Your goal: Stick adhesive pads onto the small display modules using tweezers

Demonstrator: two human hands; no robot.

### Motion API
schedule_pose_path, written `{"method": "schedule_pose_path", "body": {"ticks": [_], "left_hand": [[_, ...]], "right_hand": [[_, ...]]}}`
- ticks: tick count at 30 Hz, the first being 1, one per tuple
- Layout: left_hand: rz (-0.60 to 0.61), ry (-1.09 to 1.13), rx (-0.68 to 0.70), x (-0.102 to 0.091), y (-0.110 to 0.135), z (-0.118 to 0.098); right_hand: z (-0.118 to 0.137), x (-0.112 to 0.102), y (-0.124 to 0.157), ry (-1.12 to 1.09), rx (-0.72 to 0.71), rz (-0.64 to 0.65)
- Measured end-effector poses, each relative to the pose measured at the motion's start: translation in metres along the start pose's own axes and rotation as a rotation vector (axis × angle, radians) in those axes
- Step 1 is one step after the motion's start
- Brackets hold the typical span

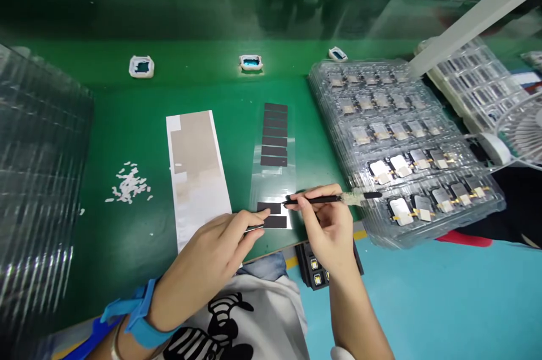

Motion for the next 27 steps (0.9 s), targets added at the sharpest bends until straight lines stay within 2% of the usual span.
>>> {"method": "schedule_pose_path", "body": {"ticks": [12,27], "left_hand": [[0.000,0.022,-0.008,0.0001,-0.0007,-0.0003],[-0.024,0.085,-0.051,-0.0022,-0.0010,0.0005]], "right_hand": [[-0.0029,-0.0022,0.0010,0.058,-0.006,-0.036],[-0.0051,-0.0039,0.0044,-0.015,0.020,-0.082]]}}
Point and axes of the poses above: each hand's wrist, its own y-axis away from the middle knuckle, its own x-axis out of the palm, z = x × y, the point moved 5 cm from there along -y, towards the middle knuckle, and after that the axes turned 11 degrees about z, right-handed, at the moved point
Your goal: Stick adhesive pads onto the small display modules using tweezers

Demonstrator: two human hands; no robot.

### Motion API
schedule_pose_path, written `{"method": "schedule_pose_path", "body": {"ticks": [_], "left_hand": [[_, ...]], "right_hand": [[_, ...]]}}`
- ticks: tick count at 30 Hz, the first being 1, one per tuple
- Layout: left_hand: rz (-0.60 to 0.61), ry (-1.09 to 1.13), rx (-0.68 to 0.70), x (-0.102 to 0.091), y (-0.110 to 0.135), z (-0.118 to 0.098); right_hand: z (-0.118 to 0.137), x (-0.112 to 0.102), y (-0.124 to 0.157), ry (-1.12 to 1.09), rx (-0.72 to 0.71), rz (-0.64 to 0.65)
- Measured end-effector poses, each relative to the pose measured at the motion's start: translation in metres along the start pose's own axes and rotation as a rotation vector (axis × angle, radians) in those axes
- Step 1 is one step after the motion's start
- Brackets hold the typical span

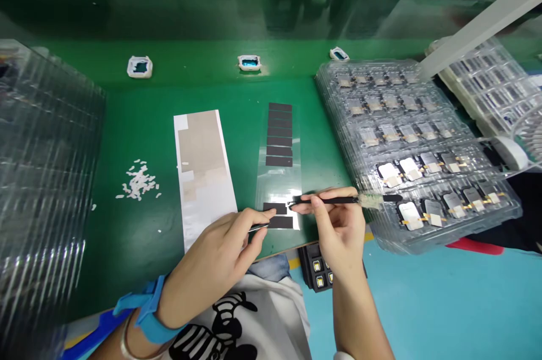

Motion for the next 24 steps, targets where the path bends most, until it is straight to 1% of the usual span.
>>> {"method": "schedule_pose_path", "body": {"ticks": [3,5,7,9,11,14,17,20,22,24], "left_hand": [[-0.007,0.149,-0.049,-0.004,0.003,0.003],[-0.074,0.246,-0.094,-0.012,0.008,0.007],[-0.177,0.307,-0.124,-0.023,0.017,0.011],[-0.257,0.340,-0.126,-0.033,0.027,0.014],[-0.315,0.335,-0.122,-0.043,0.037,0.017],[-0.372,0.285,-0.130,-0.053,0.048,0.024],[-0.399,0.253,-0.147,-0.057,0.052,0.030],[-0.438,0.244,-0.169,-0.059,0.053,0.037],[-0.443,0.236,-0.180,-0.058,0.054,0.040],[-0.411,0.227,-0.190,-0.056,0.053,0.041]], "right_hand": [[0.000,-0.005,-0.002,-0.029,-0.030,-0.044],[0.004,-0.006,-0.004,-0.067,-0.068,-0.075],[0.015,0.000,-0.007,-0.118,-0.130,-0.077],[0.031,0.015,-0.008,-0.180,-0.208,-0.056],[0.048,0.037,-0.006,-0.247,-0.265,0.000],[0.066,0.079,-0.001,-0.319,-0.285,0.161],[0.072,0.112,0.003,-0.362,-0.300,0.275],[0.070,0.129,0.003,-0.388,-0.292,0.317],[0.067,0.134,0.003,-0.381,-0.297,0.323],[0.065,0.136,0.005,-0.355,-0.324,0.315]]}}
Point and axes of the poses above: each hand's wrist, its own y-axis away from the middle knuckle, its own x-axis out of the palm, z = x × y, the point moved 5 cm from there along -y, towards the middle knuckle, and after that the axes turned 11 degrees about z, right-handed, at the moved point
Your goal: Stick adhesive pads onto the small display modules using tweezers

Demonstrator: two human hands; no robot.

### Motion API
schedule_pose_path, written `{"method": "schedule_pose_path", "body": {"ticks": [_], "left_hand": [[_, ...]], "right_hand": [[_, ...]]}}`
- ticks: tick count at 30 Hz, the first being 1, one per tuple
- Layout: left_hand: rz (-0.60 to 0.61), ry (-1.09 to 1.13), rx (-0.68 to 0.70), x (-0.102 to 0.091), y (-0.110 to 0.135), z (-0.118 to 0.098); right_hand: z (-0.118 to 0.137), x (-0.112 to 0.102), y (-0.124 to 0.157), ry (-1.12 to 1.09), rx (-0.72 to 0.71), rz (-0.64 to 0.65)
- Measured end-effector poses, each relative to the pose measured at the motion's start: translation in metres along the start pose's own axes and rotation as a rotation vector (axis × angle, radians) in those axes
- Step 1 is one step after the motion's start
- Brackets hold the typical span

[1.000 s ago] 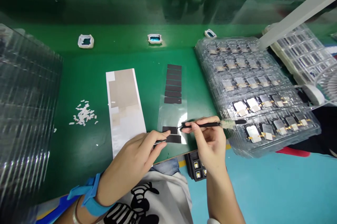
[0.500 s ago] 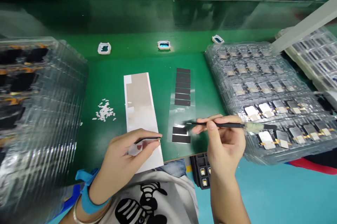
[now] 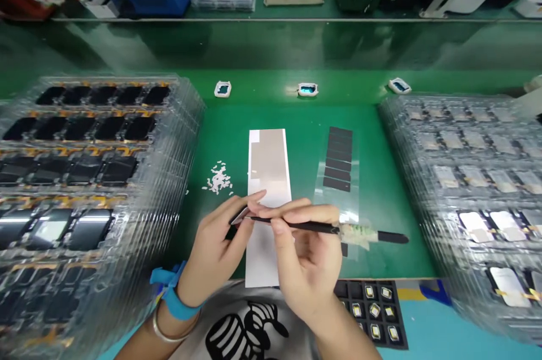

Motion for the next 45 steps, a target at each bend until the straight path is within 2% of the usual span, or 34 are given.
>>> {"method": "schedule_pose_path", "body": {"ticks": [3,10,31,45], "left_hand": [[0.043,-0.009,-0.014,0.002,0.001,0.002],[0.067,-0.012,-0.038,0.003,0.003,0.005],[0.082,0.026,-0.052,0.004,0.005,0.007],[0.082,-0.019,-0.078,0.006,0.005,0.010]], "right_hand": [[-0.003,0.001,0.004,0.057,-0.035,0.009],[-0.015,0.001,0.004,0.071,-0.019,0.014],[-0.016,0.001,0.005,0.113,-0.006,-0.014],[-0.014,0.000,0.005,0.056,-0.038,-0.009]]}}
Point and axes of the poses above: each hand's wrist, its own y-axis away from the middle knuckle, its own x-axis out of the palm, z = x × y, the point moved 5 cm from there along -y, towards the middle knuckle, and after that the axes turned 11 degrees about z, right-handed, at the moved point
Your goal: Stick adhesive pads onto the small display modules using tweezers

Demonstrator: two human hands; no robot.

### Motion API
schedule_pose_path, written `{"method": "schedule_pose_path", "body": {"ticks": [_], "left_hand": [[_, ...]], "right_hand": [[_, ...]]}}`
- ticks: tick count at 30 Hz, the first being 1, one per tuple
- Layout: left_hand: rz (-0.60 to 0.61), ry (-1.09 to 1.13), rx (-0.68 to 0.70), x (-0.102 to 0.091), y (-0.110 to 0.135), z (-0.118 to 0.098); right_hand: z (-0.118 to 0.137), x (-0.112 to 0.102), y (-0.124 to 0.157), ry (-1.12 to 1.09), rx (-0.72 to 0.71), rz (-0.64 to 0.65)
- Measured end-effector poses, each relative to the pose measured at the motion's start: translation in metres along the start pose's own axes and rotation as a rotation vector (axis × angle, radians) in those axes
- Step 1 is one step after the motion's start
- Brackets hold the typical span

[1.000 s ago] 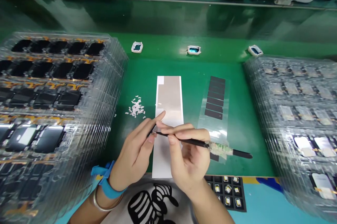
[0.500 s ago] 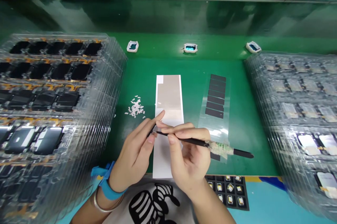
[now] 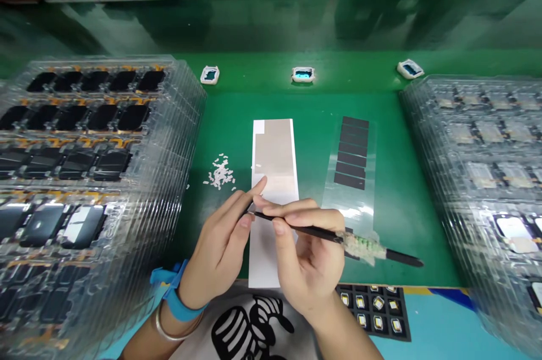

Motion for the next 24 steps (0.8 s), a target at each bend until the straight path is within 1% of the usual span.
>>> {"method": "schedule_pose_path", "body": {"ticks": [8,14,24], "left_hand": [[0.000,0.004,0.015,-0.0006,0.0010,-0.0006],[-0.004,0.016,0.029,-0.0003,0.0014,0.0002],[-0.006,-0.019,0.030,0.0005,0.0012,-0.0015]], "right_hand": [[-0.0021,0.0010,0.0016,0.034,-0.014,0.032],[0.0014,0.0003,-0.0014,0.002,-0.072,0.033],[-0.0017,-0.0001,0.0002,-0.032,-0.038,0.021]]}}
Point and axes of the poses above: each hand's wrist, its own y-axis away from the middle knuckle, its own x-axis out of the palm, z = x × y, the point moved 5 cm from there along -y, towards the middle knuckle, and after that the axes turned 11 degrees about z, right-handed, at the moved point
